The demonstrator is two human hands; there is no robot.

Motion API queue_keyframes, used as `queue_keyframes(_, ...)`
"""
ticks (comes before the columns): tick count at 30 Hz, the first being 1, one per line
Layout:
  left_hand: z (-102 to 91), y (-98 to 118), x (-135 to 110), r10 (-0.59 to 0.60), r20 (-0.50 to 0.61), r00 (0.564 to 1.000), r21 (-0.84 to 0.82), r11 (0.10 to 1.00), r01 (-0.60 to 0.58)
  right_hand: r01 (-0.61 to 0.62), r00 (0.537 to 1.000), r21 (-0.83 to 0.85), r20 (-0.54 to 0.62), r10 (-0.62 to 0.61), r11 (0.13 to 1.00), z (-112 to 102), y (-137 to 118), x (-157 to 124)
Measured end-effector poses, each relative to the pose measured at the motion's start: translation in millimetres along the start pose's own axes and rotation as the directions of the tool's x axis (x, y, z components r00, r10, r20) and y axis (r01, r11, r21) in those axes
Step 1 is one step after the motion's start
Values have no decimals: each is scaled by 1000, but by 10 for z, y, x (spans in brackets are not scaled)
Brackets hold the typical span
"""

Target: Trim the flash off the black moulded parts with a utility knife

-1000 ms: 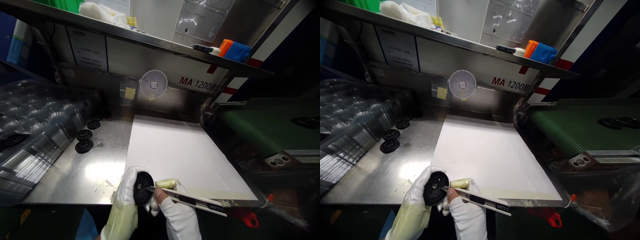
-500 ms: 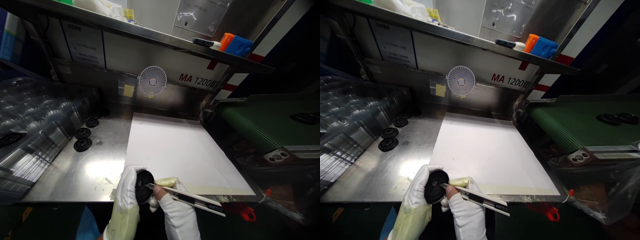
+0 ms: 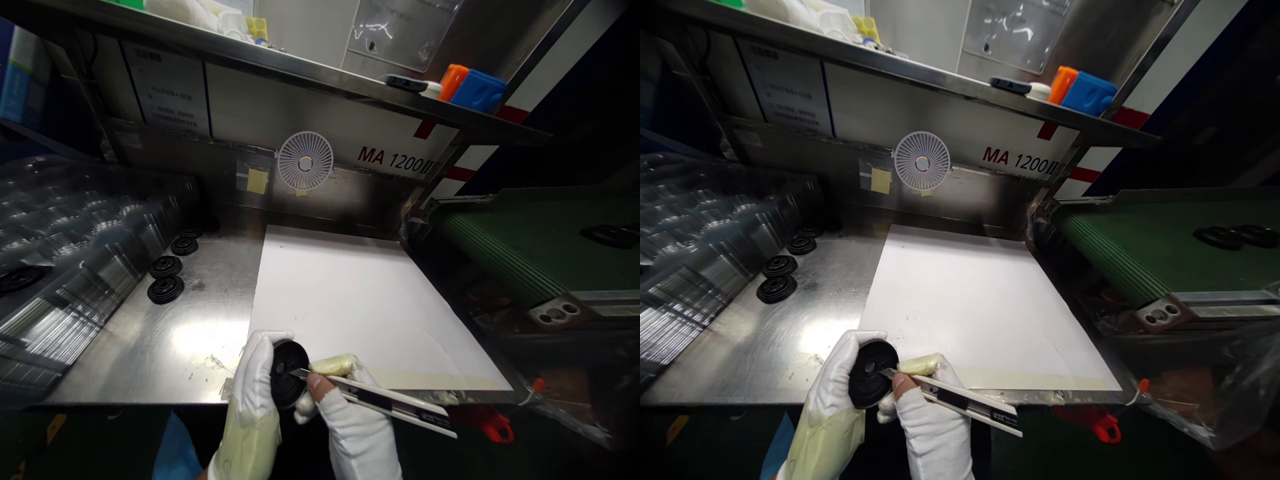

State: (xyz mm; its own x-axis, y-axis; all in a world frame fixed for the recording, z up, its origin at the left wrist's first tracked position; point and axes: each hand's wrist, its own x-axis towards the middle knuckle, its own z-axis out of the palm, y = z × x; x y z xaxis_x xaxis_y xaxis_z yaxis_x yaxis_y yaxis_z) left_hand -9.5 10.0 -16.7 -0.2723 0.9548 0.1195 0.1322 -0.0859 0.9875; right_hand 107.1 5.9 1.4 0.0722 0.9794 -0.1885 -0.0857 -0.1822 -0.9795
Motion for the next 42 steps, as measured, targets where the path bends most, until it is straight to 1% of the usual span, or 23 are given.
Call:
queue_keyframes(2, 16, 36, -2, -46, -1, 999, -43, 998, 46, 14, 1000, -16, -6, -14, 1000, -16, -7, -9)
queue_keyframes(5, 40, 135, 4, -194, -3, 981, -130, 973, 192, 28, 1000, -12, 3, -28, 1000, -6, -29, -12)
queue_keyframes(6, 44, 164, 6, -217, -15, 976, -141, 967, 213, 29, 1000, -5, 5, -29, 1000, 5, -40, -12)
queue_keyframes(10, 43, 180, 3, -184, -68, 981, -133, 976, 174, 20, 1000, 56, -1, -20, 998, 65, -82, -7)
queue_keyframes(12, 45, 139, -5, -219, -41, 975, -168, 963, 210, -3, 1000, 120, 0, 3, 993, 87, -87, 0)
queue_keyframes(14, 53, 93, -15, -279, 30, 960, -230, 933, 278, -22, 1000, 177, -3, 23, 984, 98, -76, 9)
queue_keyframes(16, 65, 54, -24, -301, 77, 950, -265, 913, 311, -18, 1000, 198, -19, 22, 980, 100, -57, 14)
queue_keyframes(17, 70, 41, -26, -297, 61, 953, -267, 915, 302, -10, 999, 195, -29, 16, 981, 99, -48, 14)
queue_keyframes(20, 70, 28, -26, -244, -43, 969, -212, 950, 230, 16, 999, 169, -43, -9, 985, 100, -43, 4)
queue_keyframes(22, 62, 41, -23, -224, -65, 972, -180, 961, 209, 25, 999, 160, -46, -18, 987, 106, -61, -8)
queue_keyframes(25, 53, 77, -20, -244, -10, 970, -179, 955, 238, 10, 999, 179, -55, 0, 984, 120, -104, -25)
queue_keyframes(28, 63, 116, -22, -321, 66, 945, -265, 907, 327, 9, 999, 176, -47, -1, 984, 120, -116, -26)
queue_keyframes(30, 76, 135, -26, -356, 83, 931, -316, 876, 363, 6, 999, 165, -34, -1, 986, 111, -95, -18)
queue_keyframes(32, 85, 144, -29, -352, 80, 933, -329, 874, 358, -2, 1000, 175, -30, 8, 985, 103, -65, -8)
queue_keyframes(35, 84, 134, -31, -304, 83, 949, -271, 910, 315, -5, 999, 198, -47, 14, 980, 102, -49, -4)
queue_keyframes(38, 77, 115, -31, -263, 74, 962, -211, 939, 272, 12, 999, 167, -49, -4, 986, 103, -81, -13)
queue_keyframes(40, 79, 114, -31, -276, 63, 959, -226, 932, 283, 14, 999, 147, -32, -9, 989, 94, -105, -14)
queue_keyframes(42, 90, 123, -32, -326, 80, 942, -305, 892, 334, 0, 1000, 136, -10, 2, 991, 76, -110, -5)
